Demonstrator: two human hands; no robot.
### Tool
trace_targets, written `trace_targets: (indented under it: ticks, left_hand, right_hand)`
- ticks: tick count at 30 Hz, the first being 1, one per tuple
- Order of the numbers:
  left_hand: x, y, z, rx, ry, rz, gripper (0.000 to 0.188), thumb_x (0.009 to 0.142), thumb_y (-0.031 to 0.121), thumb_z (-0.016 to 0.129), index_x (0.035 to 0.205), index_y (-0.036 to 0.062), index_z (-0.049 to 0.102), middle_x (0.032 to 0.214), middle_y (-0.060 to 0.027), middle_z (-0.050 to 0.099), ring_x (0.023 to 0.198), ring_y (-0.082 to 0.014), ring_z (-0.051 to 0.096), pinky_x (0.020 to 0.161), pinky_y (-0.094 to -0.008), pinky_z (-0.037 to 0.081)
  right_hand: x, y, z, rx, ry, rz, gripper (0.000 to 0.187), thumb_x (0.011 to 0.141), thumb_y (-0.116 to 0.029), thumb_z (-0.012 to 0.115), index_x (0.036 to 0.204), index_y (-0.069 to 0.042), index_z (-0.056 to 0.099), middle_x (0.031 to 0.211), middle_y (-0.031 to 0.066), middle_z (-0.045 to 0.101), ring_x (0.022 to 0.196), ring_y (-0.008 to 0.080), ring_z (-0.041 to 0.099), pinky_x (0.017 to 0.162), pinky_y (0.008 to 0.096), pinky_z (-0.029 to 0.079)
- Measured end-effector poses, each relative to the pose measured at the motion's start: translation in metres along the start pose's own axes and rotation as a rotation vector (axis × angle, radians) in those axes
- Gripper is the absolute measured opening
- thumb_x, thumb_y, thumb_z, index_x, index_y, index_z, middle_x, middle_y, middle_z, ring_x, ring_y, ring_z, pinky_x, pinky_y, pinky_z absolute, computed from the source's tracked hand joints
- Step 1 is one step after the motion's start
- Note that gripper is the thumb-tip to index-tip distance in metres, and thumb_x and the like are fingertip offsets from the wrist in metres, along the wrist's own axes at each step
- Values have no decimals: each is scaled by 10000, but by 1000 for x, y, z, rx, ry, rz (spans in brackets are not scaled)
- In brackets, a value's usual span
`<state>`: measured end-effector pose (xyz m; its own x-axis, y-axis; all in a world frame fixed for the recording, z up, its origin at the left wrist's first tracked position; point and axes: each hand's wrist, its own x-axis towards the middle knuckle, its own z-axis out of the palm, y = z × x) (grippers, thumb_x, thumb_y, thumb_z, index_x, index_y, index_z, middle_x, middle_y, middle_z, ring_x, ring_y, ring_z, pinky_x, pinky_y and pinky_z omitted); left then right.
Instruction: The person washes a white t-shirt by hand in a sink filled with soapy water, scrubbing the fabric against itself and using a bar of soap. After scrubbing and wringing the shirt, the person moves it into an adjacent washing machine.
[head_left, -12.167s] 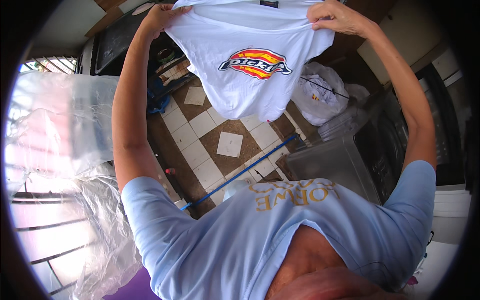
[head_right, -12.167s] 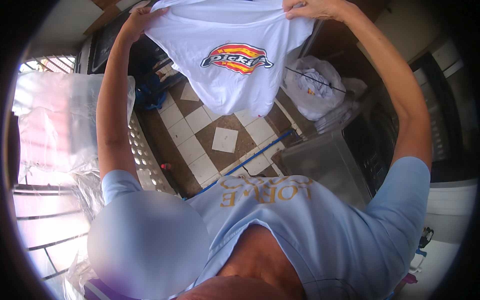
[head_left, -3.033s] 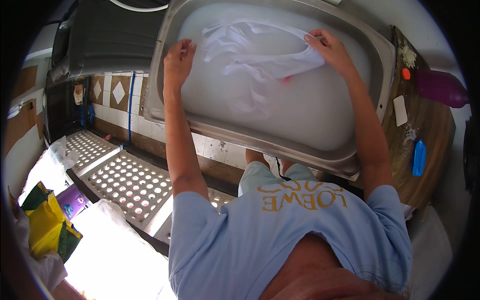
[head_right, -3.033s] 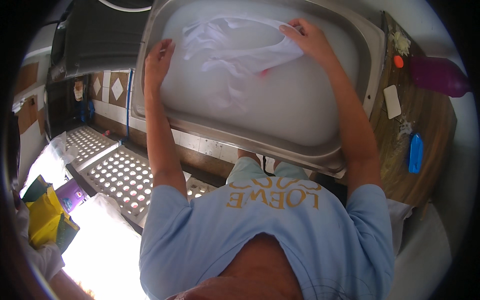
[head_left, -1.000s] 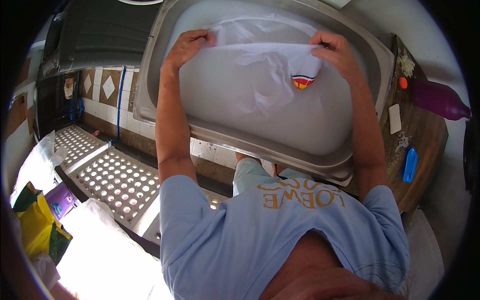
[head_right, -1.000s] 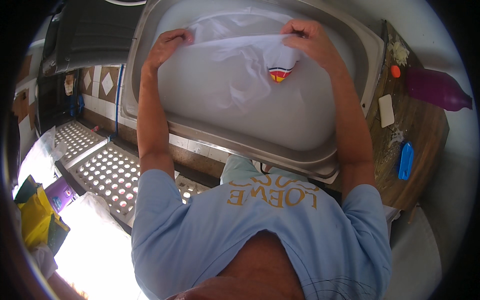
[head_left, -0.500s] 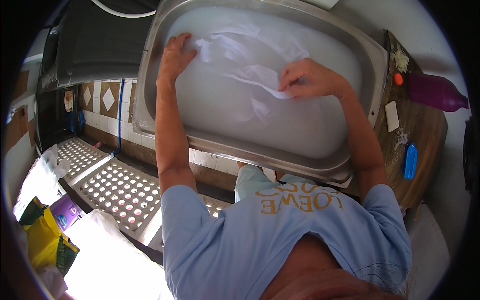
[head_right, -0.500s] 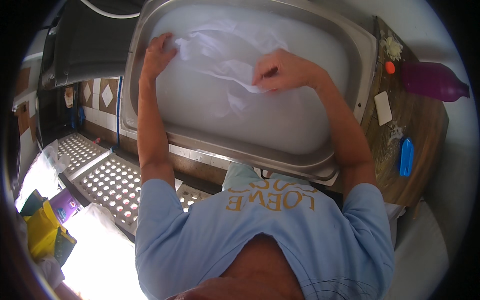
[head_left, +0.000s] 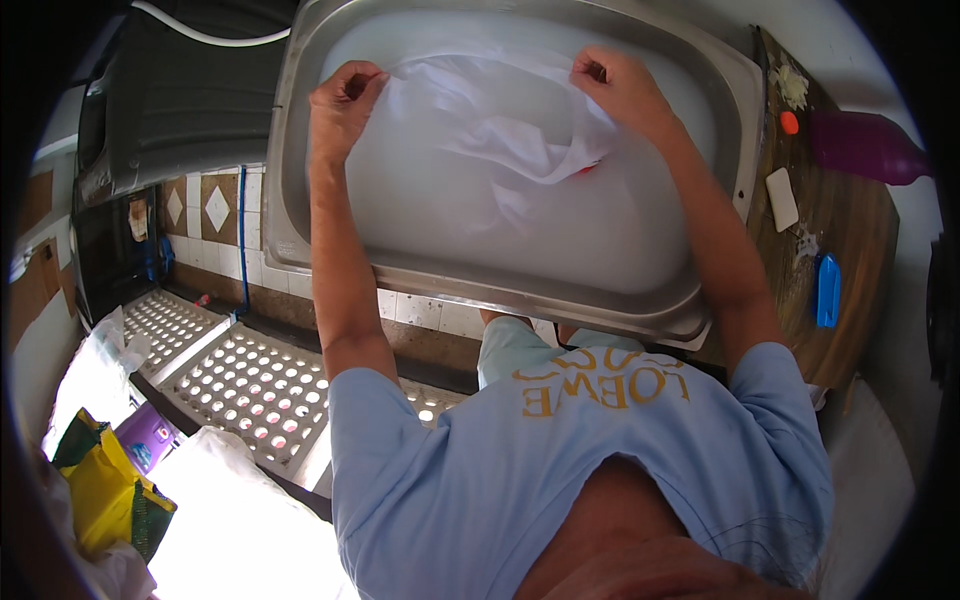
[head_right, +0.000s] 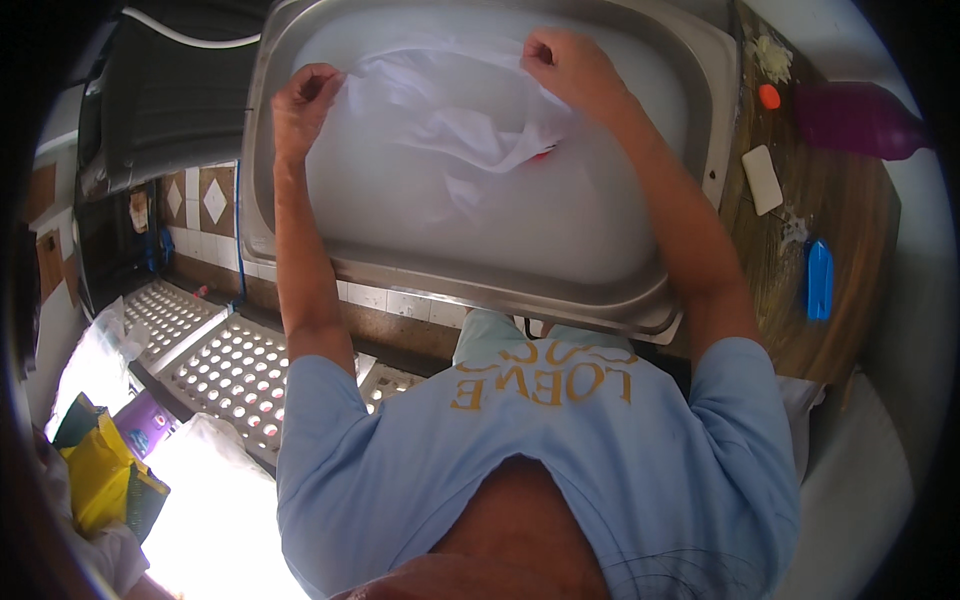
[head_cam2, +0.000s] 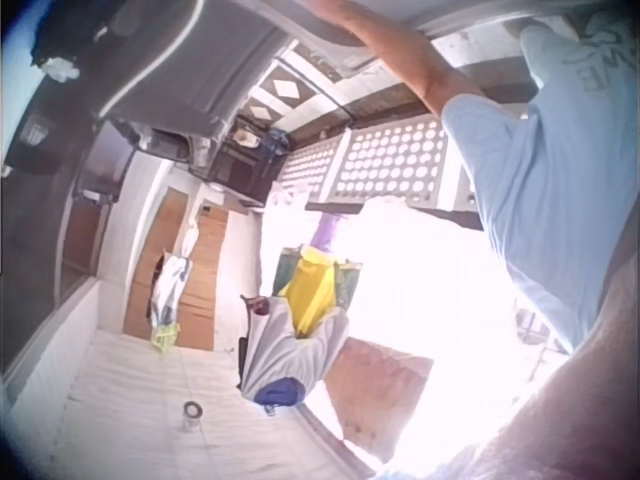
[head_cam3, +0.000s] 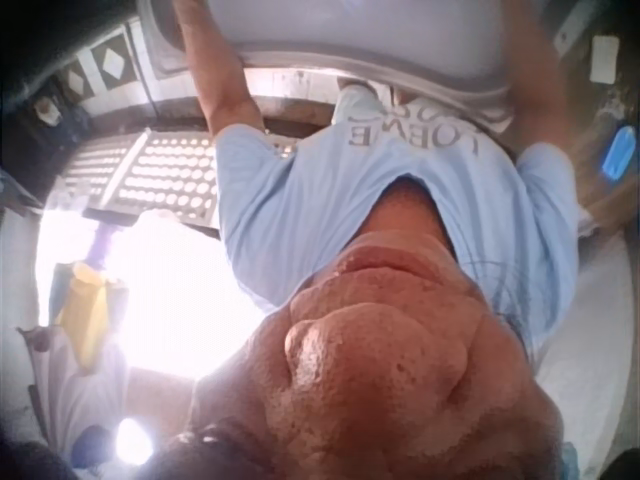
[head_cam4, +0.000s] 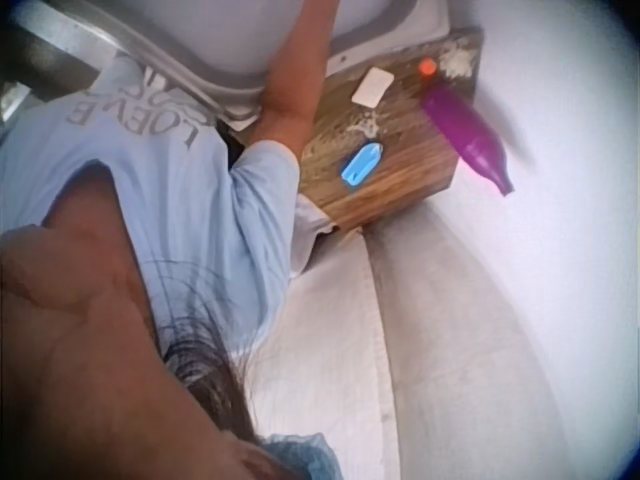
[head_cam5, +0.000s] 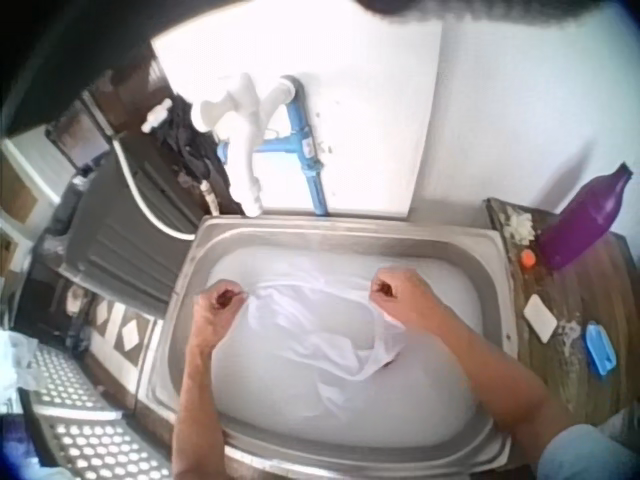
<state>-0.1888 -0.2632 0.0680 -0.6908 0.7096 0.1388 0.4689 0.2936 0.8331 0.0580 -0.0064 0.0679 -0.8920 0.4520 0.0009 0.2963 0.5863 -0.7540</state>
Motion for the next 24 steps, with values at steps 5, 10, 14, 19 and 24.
trace_targets:
  ticks: [5,10,14,19,24]
  left_hand:
    - [-26,41,37,-159,-231,129,120,821,-21,639,920,42,665,843,13,651,723,-62,570,677,-210,473]
    - [-53,75,66,-81,-411,127,161,783,8,684,934,57,655,818,-21,636,743,-107,578,689,-231,465]
    - [-55,76,76,-24,-361,189,220,769,27,703,976,64,641,839,-28,599,701,-125,542,656,-249,462]
    - [-51,75,80,29,-375,152,261,756,24,710,1001,67,632,868,-29,574,662,-131,500,626,-265,457]
    - [-49,74,80,19,-375,132,248,754,15,709,983,62,625,829,-32,577,651,-133,505,605,-259,449]
  right_hand:
    - [5,9,-10,112,21,61,114,836,-134,635,855,-33,587,745,-14,578,662,85,479,610,255,413]
    - [6,2,-24,61,57,111,113,824,-129,643,866,-38,593,773,-6,586,664,92,491,604,259,419]
    - [4,4,-12,-46,147,-70,119,808,-113,652,889,-41,604,885,23,613,699,129,543,608,276,441]
    - [-10,-14,21,114,60,-277,227,819,-176,610,1004,-43,606,881,111,638,755,234,595,684,342,485]
    - [-23,-34,43,95,-196,-81,340,803,-143,612,1128,-58,562,866,128,629,786,238,597,694,351,481]
